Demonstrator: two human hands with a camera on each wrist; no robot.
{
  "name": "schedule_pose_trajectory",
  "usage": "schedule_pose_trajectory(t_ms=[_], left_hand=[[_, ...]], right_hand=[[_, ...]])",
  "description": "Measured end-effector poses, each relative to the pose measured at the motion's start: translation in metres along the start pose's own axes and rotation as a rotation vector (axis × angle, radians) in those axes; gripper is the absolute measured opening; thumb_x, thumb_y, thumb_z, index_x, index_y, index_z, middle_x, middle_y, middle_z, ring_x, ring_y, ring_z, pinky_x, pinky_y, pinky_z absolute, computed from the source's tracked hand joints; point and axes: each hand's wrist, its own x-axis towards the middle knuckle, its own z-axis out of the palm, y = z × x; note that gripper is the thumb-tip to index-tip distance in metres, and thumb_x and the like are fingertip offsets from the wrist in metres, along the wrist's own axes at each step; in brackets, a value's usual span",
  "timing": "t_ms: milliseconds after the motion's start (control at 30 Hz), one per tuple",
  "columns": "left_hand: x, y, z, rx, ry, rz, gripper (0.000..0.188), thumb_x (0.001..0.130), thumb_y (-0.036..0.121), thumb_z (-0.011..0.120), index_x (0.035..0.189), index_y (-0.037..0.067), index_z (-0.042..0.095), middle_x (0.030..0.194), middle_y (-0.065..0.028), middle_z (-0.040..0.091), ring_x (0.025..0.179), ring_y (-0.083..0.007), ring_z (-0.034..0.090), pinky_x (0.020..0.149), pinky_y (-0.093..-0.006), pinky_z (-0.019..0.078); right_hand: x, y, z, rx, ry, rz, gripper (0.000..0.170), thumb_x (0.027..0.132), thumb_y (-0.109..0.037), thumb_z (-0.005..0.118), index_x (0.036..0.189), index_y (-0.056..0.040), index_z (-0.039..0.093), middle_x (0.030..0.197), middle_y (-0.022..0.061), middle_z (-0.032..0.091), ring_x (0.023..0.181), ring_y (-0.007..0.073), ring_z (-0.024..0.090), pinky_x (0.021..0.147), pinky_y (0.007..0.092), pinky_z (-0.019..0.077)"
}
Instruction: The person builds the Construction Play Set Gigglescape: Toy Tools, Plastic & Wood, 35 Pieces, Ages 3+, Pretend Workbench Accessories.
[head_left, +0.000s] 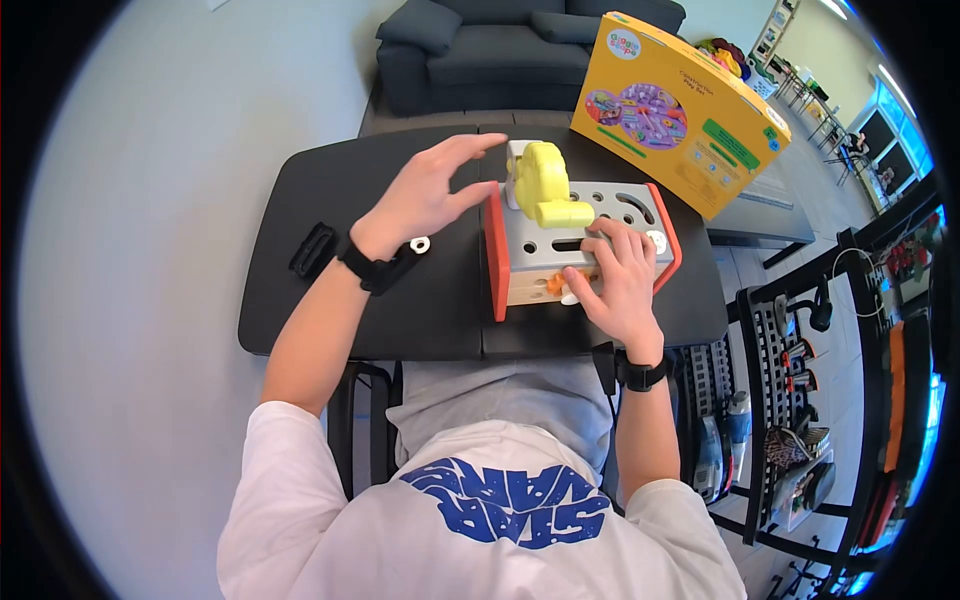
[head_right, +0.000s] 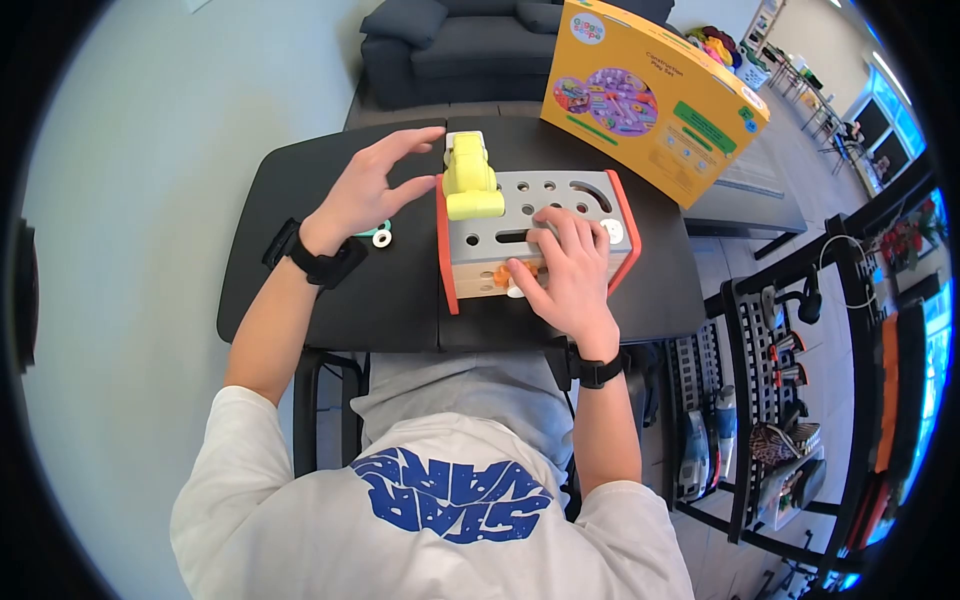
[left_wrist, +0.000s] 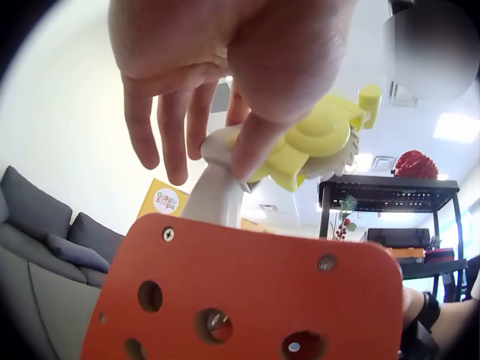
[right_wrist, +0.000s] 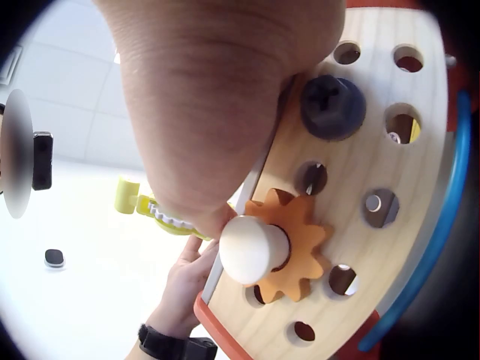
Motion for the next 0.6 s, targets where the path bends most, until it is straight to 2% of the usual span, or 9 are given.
schedule_pose_trajectory(t_ms=[67, 200, 267, 300, 367, 467, 500, 533, 600], left_hand=[[-0.016, -0.025, -0.012, 0.122, -0.003, -0.122, 0.053, 0.089, 0.016, 0.075, 0.138, 0.007, 0.058, 0.126, -0.012, 0.069, 0.118, -0.0258, 0.066, 0.1, -0.0374, 0.0528], [-0.06, -0.082, -0.039, 0.398, -0.071, -0.306, 0.041, 0.089, 0.019, 0.073, 0.127, 0.004, 0.066, 0.126, -0.0134, 0.068, 0.117, -0.032, 0.065, 0.102, -0.0401, 0.0512], [-0.08, -0.095, -0.048, 0.609, -0.349, -0.541, 0.042, 0.088, 0.023, 0.073, 0.125, 0.006, 0.066, 0.122, -0.0135, 0.067, 0.118, -0.0319, 0.062, 0.101, -0.0426, 0.0514], [-0.088, -0.097, -0.048, 0.608, -0.348, -0.545, 0.042, 0.088, 0.023, 0.073, 0.125, 0.006, 0.066, 0.122, -0.0135, 0.067, 0.118, -0.0319, 0.062, 0.101, -0.0426, 0.0514], [-0.106, -0.097, -0.047, 0.56, -0.483, -0.652, 0.04, 0.086, 0.022, 0.076, 0.122, 0.006, 0.068, 0.12, -0.0128, 0.067, 0.117, -0.0324, 0.062, 0.099, -0.0435, 0.0521], [-0.12, -0.102, -0.047, 0.589, -0.477, -0.638, 0.042, 0.084, 0.02, 0.078, 0.123, 0.007, 0.068, 0.123, -0.0119, 0.065, 0.116, -0.0329, 0.063, 0.099, -0.0431, 0.0527], [-0.125, -0.106, -0.047, 0.602, -0.401, -0.603, 0.033, 0.083, 0.012, 0.076, 0.114, 0.005, 0.07, 0.115, -0.0139, 0.068, 0.11, -0.0335, 0.066, 0.094, -0.0429, 0.0547], [-0.13, -0.113, -0.046, 0.595, -0.398, -0.609, 0.033, 0.083, 0.012, 0.076, 0.114, 0.005, 0.07, 0.115, -0.0139, 0.068, 0.11, -0.0335, 0.066, 0.094, -0.0429, 0.0547], [-0.136, -0.129, -0.043, 0.653, -0.431, -0.627, 0.02, 0.082, 0.005, 0.072, 0.102, 0.003, 0.072, 0.102, -0.0166, 0.071, 0.101, -0.0348, 0.069, 0.087, -0.0429, 0.0565]], right_hand=[[0.0, 0.001, 0.0, 0.011, -0.001, -0.006, 0.03, 0.082, -0.03, 0.074, 0.096, -0.0057, 0.065, 0.119, 0.0079, 0.06, 0.116, 0.0287, 0.056, 0.102, 0.0436, 0.0331], [0.002, 0.009, 0.0, 0.011, 0.011, -0.022, 0.03, 0.08, -0.031, 0.075, 0.094, -0.0065, 0.064, 0.119, 0.0077, 0.06, 0.116, 0.0292, 0.056, 0.102, 0.044, 0.0329], [0.004, 0.014, -0.002, 0.02, -0.005, -0.007, 0.031, 0.078, -0.032, 0.075, 0.093, -0.007, 0.063, 0.118, 0.0075, 0.061, 0.116, 0.0293, 0.055, 0.102, 0.0446, 0.0325], [0.004, 0.019, -0.003, 0.028, -0.04, 0.01, 0.034, 0.075, -0.033, 0.077, 0.092, -0.007, 0.063, 0.12, 0.0089, 0.061, 0.117, 0.0306, 0.055, 0.102, 0.0453, 0.0323], [0.004, 0.027, -0.002, 0.033, -0.043, 0.006, 0.035, 0.074, -0.034, 0.077, 0.091, -0.0069, 0.063, 0.121, 0.01, 0.061, 0.117, 0.0317, 0.054, 0.103, 0.0453, 0.0323], [0.005, 0.036, -0.002, 0.044, -0.072, 0.011, 0.038, 0.073, -0.036, 0.078, 0.091, -0.0064, 0.063, 0.125, 0.0134, 0.061, 0.118, 0.0346, 0.053, 0.103, 0.0457, 0.0326], [0.005, 0.036, -0.003, 0.045, -0.065, 0.001, 0.038, 0.073, -0.036, 0.078, 0.091, -0.0061, 0.063, 0.125, 0.014, 0.061, 0.119, 0.0348, 0.052, 0.103, 0.0458, 0.0327], [0.006, 0.037, -0.004, 0.047, -0.06, -0.011, 0.038, 0.073, -0.035, 0.078, 0.092, -0.0058, 0.064, 0.125, 0.0146, 0.061, 0.119, 0.0351, 0.052, 0.103, 0.0458, 0.0328], [0.004, 0.04, -0.004, 0.049, -0.074, -0.017, 0.038, 0.073, -0.036, 0.077, 0.093, -0.0056, 0.064, 0.125, 0.0151, 0.061, 0.119, 0.0353, 0.052, 0.103, 0.0458, 0.0329]])
